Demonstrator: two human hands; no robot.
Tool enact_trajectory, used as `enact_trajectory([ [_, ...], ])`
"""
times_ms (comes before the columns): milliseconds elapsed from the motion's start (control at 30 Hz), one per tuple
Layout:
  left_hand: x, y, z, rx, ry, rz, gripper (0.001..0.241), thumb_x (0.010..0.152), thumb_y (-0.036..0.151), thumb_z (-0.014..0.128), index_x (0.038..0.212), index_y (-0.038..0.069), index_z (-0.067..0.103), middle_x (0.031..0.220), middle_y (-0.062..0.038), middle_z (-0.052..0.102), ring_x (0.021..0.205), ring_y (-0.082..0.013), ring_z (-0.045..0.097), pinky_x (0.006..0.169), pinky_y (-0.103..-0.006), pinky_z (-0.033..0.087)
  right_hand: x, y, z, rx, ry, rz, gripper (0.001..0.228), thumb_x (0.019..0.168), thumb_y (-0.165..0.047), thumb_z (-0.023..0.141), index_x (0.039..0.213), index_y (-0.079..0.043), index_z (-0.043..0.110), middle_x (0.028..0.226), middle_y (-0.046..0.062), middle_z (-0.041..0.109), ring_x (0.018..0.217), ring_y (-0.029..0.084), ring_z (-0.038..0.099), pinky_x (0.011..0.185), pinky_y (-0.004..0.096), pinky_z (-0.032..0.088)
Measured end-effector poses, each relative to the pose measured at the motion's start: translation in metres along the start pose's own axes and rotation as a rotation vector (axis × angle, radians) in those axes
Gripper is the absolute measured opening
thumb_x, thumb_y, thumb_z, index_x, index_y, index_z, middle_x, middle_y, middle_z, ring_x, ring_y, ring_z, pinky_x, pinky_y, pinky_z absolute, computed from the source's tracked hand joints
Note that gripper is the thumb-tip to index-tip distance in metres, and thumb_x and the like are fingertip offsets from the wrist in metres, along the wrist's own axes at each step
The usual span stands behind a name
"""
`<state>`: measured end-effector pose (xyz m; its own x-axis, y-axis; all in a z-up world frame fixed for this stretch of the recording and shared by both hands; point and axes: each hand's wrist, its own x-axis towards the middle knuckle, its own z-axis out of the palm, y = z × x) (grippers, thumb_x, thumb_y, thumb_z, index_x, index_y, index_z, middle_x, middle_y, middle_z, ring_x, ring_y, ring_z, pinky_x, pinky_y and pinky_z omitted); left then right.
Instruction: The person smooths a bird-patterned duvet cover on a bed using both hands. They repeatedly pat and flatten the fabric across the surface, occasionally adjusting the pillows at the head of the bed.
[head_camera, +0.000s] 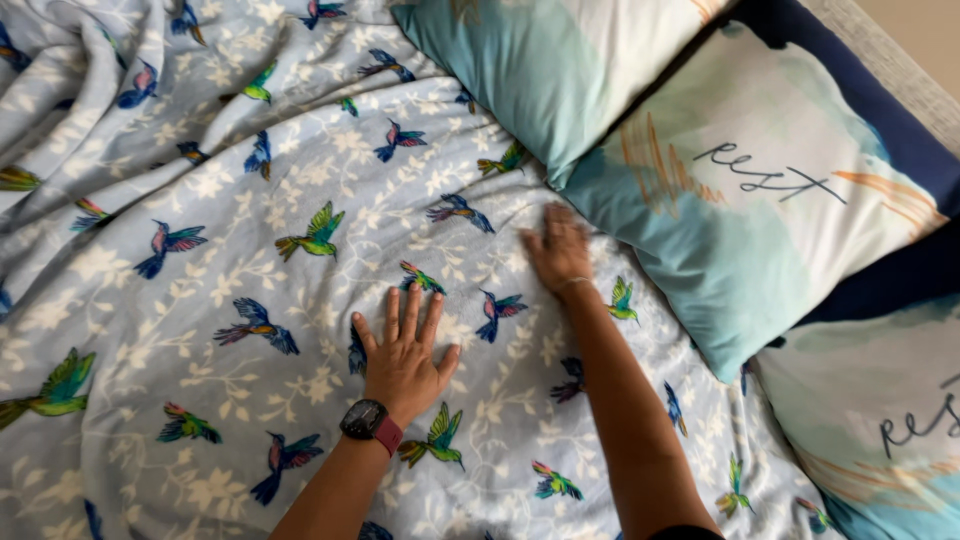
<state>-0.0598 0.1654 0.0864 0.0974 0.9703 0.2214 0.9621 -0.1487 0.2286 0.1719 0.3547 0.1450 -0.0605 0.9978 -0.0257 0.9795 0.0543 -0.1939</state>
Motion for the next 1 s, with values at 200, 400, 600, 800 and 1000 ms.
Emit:
enact_trajectory([
  [200, -0.001, -0.003, 0.001, -0.007, -0.028, 0.008, 0.078, 0.097, 0.06, 0.029, 0.162, 0.023, 0.008, 0.168, -0.013, -0.002, 0.153, -0.0384, -0.006, 0.105, -0.0798, -0.004, 0.006, 0.139, -0.016, 0.107, -0.188, 0.318, 0.091, 0.095, -0.084, 0.016, 0.154, -0.018, 0.035, 0.157, 0.016, 0.04, 0.146, 0.029, 0.035, 0.125, 0.045, 0.022],
  [400, -0.018, -0.02, -0.018, -0.05, -0.074, -0.057, 0.08, 0.095, 0.062, 0.037, 0.161, 0.025, 0.014, 0.168, -0.012, 0.002, 0.153, -0.0363, 0.0, 0.104, -0.0783, 0.012, -0.023, 0.103, -0.056, 0.161, -0.166, 0.387, 0.088, 0.095, -0.083, 0.018, 0.159, -0.024, 0.028, 0.157, 0.015, 0.04, 0.145, 0.031, 0.035, 0.122, 0.049, 0.024],
  [600, -0.037, -0.043, -0.031, -0.133, -0.178, -0.126, 0.081, 0.095, 0.06, 0.036, 0.162, 0.024, 0.007, 0.169, -0.01, -0.002, 0.153, -0.035, -0.001, 0.106, -0.0766, 0.015, -0.052, 0.058, -0.084, 0.173, -0.152, 0.434, 0.085, 0.099, -0.073, 0.022, 0.158, -0.012, 0.034, 0.159, 0.02, 0.035, 0.148, 0.035, 0.03, 0.124, 0.049, 0.02],
  [800, -0.035, -0.037, -0.03, -0.118, -0.196, -0.145, 0.08, 0.095, 0.056, 0.035, 0.162, 0.022, 0.007, 0.168, -0.011, -0.004, 0.153, -0.0357, -0.004, 0.106, -0.0762, 0.01, -0.021, 0.09, -0.059, 0.105, -0.193, 0.388, 0.093, 0.099, -0.075, 0.014, 0.157, -0.005, 0.032, 0.16, 0.025, 0.033, 0.149, 0.032, 0.028, 0.126, 0.044, 0.018],
  [1000, -0.033, -0.037, -0.026, -0.159, -0.258, -0.142, 0.078, 0.098, 0.054, 0.027, 0.162, 0.021, -0.002, 0.168, -0.013, -0.013, 0.152, -0.0381, -0.013, 0.107, -0.0761, 0.006, 0.0, 0.117, -0.048, 0.078, -0.241, 0.388, 0.096, 0.099, -0.076, 0.011, 0.157, -0.003, 0.031, 0.159, 0.025, 0.034, 0.149, 0.031, 0.03, 0.126, 0.042, 0.017],
])
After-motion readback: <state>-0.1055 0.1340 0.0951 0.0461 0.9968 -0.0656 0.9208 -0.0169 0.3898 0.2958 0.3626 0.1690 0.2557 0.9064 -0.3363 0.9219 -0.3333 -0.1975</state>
